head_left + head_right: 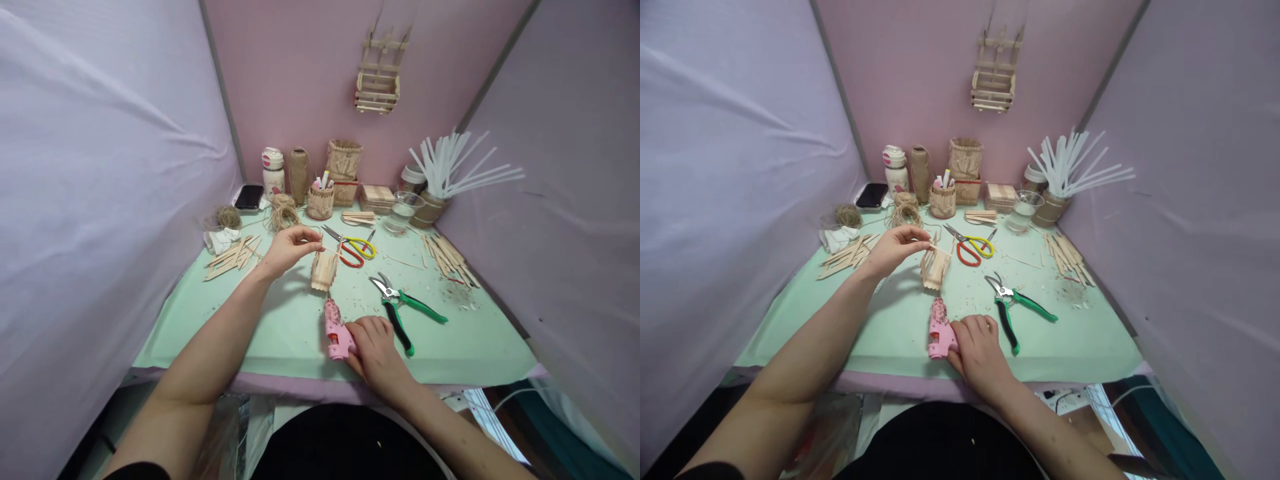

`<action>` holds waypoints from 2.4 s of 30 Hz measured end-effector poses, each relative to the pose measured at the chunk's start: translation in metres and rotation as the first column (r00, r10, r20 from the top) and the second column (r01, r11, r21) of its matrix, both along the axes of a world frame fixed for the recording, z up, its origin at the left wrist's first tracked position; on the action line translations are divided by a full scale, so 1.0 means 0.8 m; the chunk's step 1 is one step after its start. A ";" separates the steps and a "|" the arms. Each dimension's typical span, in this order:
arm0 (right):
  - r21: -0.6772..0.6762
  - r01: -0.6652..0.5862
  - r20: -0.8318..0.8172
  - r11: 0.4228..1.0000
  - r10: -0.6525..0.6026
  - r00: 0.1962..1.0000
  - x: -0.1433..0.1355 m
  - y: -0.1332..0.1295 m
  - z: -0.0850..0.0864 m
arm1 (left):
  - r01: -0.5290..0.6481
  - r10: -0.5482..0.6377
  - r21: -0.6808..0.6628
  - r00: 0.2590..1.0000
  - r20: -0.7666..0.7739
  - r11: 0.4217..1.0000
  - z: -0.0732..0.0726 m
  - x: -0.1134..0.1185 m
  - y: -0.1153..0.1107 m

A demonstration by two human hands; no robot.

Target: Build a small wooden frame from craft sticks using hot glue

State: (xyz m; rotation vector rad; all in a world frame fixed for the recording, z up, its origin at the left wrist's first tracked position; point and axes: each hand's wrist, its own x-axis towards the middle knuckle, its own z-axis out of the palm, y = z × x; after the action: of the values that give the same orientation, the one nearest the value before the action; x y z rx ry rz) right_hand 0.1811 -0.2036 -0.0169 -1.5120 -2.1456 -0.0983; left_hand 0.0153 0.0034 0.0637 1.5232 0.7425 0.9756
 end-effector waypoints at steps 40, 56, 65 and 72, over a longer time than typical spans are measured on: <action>0.024 0.009 0.053 1.000 -0.010 0.999 -0.003 0.002 -0.006 | 0.030 -0.031 0.012 0.999 0.019 0.999 -0.009 0.000 0.003; 0.018 0.025 0.055 1.000 -0.026 0.998 -0.004 0.002 -0.007 | 0.027 -0.027 -0.008 0.999 0.038 1.000 -0.007 0.001 0.001; 0.021 0.020 0.055 1.000 -0.021 0.998 -0.003 0.002 -0.005 | 0.020 -0.019 -0.010 0.999 0.035 1.000 -0.006 0.001 0.001; 0.029 0.030 0.061 0.999 -0.032 0.998 -0.004 0.003 -0.007 | 0.026 -0.027 0.005 0.999 0.043 1.000 -0.009 0.001 0.003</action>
State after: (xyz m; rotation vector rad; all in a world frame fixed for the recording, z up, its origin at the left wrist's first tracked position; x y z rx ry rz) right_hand 0.1782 -0.2014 -0.0229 -1.5452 -2.1601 -0.1873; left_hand 0.0162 0.0058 0.0567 1.5077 0.6883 0.9880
